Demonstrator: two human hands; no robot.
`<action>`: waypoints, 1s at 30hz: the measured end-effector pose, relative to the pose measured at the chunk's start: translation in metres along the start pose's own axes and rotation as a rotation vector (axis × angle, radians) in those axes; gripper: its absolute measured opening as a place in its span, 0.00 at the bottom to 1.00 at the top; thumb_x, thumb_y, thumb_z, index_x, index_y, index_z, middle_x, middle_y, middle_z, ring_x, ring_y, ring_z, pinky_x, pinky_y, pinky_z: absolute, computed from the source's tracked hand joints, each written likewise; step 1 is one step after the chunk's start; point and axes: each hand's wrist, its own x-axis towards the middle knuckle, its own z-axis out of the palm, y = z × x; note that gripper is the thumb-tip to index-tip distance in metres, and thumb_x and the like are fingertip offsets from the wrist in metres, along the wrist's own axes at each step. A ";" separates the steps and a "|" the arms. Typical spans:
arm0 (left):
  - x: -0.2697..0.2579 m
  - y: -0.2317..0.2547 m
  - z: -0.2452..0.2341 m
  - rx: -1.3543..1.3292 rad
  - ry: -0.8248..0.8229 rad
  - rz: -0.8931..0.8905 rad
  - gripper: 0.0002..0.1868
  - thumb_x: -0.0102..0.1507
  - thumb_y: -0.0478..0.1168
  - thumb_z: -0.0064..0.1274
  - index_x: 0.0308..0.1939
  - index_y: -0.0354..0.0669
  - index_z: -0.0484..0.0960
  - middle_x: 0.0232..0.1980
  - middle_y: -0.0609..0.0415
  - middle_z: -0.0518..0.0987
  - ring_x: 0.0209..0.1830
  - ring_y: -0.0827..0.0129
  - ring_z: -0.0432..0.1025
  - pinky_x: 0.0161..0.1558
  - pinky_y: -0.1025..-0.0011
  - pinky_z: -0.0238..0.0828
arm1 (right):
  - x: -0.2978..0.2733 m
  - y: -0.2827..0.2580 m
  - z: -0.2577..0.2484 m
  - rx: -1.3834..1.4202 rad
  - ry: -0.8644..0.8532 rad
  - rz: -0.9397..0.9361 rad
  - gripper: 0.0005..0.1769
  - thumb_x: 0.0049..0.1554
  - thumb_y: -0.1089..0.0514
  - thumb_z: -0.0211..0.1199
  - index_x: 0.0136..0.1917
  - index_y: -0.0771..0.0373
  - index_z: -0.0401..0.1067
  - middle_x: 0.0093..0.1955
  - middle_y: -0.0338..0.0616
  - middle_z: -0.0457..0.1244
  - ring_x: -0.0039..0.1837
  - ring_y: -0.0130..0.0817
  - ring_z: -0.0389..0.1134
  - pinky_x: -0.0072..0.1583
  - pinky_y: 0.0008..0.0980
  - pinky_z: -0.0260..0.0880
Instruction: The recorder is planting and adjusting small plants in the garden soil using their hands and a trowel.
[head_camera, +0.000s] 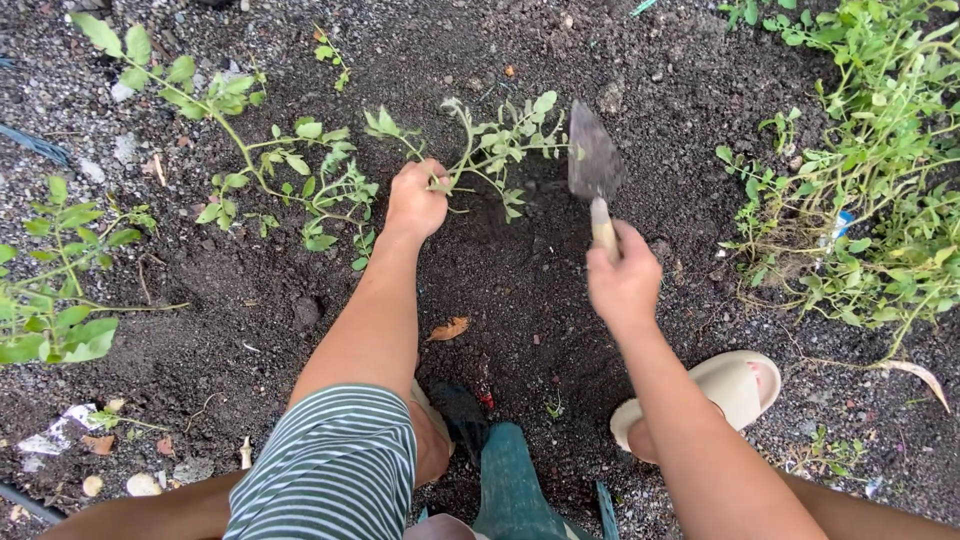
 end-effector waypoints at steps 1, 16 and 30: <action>-0.001 0.005 -0.004 0.001 0.005 -0.001 0.06 0.68 0.38 0.51 0.46 0.46 0.83 0.55 0.46 0.77 0.55 0.53 0.73 0.59 0.58 0.71 | -0.007 0.004 -0.001 0.003 -0.001 -0.004 0.22 0.57 0.56 0.61 0.64 0.63 0.70 0.45 0.56 0.71 0.45 0.50 0.75 0.50 0.47 0.76; 0.000 0.000 -0.006 -0.134 -0.020 -0.137 0.06 0.68 0.39 0.51 0.45 0.44 0.82 0.53 0.47 0.78 0.50 0.58 0.76 0.54 0.61 0.73 | -0.048 0.034 0.002 -0.194 -0.135 -0.154 0.23 0.53 0.50 0.63 0.61 0.55 0.73 0.40 0.51 0.71 0.38 0.51 0.73 0.43 0.47 0.75; 0.007 -0.004 0.004 -0.109 0.044 -0.101 0.06 0.67 0.39 0.53 0.46 0.44 0.82 0.51 0.48 0.79 0.46 0.60 0.76 0.52 0.60 0.72 | -0.013 0.067 -0.042 -0.261 0.287 0.278 0.20 0.58 0.53 0.62 0.61 0.64 0.73 0.46 0.57 0.70 0.47 0.58 0.72 0.53 0.55 0.70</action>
